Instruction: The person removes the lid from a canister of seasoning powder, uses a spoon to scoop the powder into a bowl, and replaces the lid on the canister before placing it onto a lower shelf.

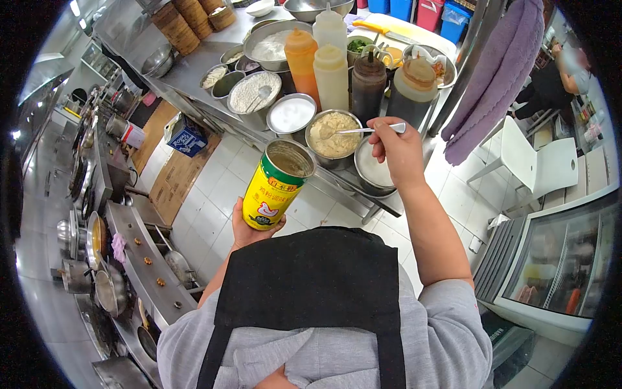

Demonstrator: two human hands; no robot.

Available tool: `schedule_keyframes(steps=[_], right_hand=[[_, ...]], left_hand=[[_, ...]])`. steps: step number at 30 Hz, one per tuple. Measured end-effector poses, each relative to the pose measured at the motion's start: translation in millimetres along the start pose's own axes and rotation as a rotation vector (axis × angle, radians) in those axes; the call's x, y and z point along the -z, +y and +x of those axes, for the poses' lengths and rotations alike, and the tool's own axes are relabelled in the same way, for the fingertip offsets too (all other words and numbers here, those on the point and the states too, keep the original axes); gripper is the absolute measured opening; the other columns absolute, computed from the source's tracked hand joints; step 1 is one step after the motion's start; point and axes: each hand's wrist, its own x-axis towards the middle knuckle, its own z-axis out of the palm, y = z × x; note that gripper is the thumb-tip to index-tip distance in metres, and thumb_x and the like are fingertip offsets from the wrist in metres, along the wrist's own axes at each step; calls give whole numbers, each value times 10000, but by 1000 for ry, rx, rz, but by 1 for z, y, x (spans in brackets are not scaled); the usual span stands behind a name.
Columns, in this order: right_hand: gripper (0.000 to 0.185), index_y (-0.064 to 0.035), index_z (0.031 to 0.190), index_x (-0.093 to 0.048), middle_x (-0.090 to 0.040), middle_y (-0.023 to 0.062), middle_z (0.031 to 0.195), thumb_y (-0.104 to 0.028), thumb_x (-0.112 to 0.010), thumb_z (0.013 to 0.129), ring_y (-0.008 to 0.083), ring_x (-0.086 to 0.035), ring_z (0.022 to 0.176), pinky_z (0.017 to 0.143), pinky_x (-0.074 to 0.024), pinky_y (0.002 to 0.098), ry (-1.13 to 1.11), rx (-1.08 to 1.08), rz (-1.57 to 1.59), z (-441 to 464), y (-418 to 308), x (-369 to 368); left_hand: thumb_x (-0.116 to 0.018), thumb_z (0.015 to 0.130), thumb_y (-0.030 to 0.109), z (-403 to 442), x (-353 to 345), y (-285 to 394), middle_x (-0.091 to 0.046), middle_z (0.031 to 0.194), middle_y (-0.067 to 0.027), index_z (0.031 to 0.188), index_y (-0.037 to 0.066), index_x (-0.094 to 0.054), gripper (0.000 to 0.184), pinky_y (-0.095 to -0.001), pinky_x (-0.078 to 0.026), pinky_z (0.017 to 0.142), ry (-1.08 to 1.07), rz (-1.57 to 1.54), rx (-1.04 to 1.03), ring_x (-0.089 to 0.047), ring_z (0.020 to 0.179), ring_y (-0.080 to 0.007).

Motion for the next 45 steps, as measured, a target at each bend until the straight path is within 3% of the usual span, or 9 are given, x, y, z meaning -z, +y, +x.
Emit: schedule_keyframes(steps=[2, 12, 14, 15, 17, 20, 26, 45], right_hand=[[193, -3, 959, -666, -611, 28, 702, -176, -583, 936, 68, -536, 544, 460, -407, 218, 25, 40, -77, 1, 6, -2], [171, 10, 1001, -675, -655, 57, 817, -131, -607, 933, 90, -560, 618, 547, -460, 234, -6, 142, -284, -8, 24, -9], [137, 20, 991, -666, -654, 93, 827, -81, -614, 913, 153, -582, 651, 570, -468, 275, -55, 473, -416, -9, 35, -11], [137, 20, 991, -666, -654, 93, 827, -81, -614, 913, 153, -582, 651, 570, -468, 275, -55, 472, -417, -11, 33, -12], [115, 16, 979, -660, -633, 130, 815, -28, -621, 881, 231, -592, 676, 590, -470, 309, -175, 700, -656, -15, 24, -14], [122, 2, 962, -662, -610, 138, 794, 7, -625, 846, 271, -578, 655, 580, -462, 329, -219, 723, -713, -19, 16, -15], [220, -21, 1004, -664, -621, 123, 810, 36, -658, 791, 262, -611, 684, 594, -490, 337, -316, 897, -797, -23, 9, -7], [212, -25, 1006, -652, -628, 117, 812, 31, -660, 803, 253, -619, 668, 576, -492, 332, -280, 884, -739, -41, 13, -7]], left_hand=[[-368, 911, 634, 1, 10, 1, -483, 1347, -180, 1374, 127, -458, 692, -487, -401, 980, -83, -21, 3, -470, 1191, -348], [-376, 891, 662, 0, 15, 5, -476, 1350, -191, 1384, 116, -444, 739, -482, -395, 985, -4, -2, -12, -466, 1188, -354], [-378, 889, 666, 1, 18, 6, -474, 1353, -193, 1388, 118, -441, 744, -484, -393, 986, -85, -3, 9, -467, 1188, -354], [-378, 889, 666, 1, 17, 6, -474, 1353, -193, 1388, 118, -441, 744, -484, -393, 986, -85, -4, 10, -467, 1188, -354], [-376, 888, 669, 0, 14, 6, -469, 1358, -196, 1392, 118, -438, 749, -486, -390, 990, -72, -3, 3, -462, 1193, -356], [-374, 887, 673, -2, 8, 7, -466, 1359, -199, 1394, 117, -437, 755, -486, -387, 993, 4, -15, -8, -457, 1196, -358], [-371, 887, 673, -2, 10, 9, -465, 1357, -202, 1392, 114, -440, 756, -485, -386, 995, 26, -4, -23, -455, 1191, -367], [-400, 873, 679, 1, 13, 14, -457, 1371, -201, 1391, 113, -446, 768, -495, -385, 1001, -24, -3, -1, -457, 1196, -366]])
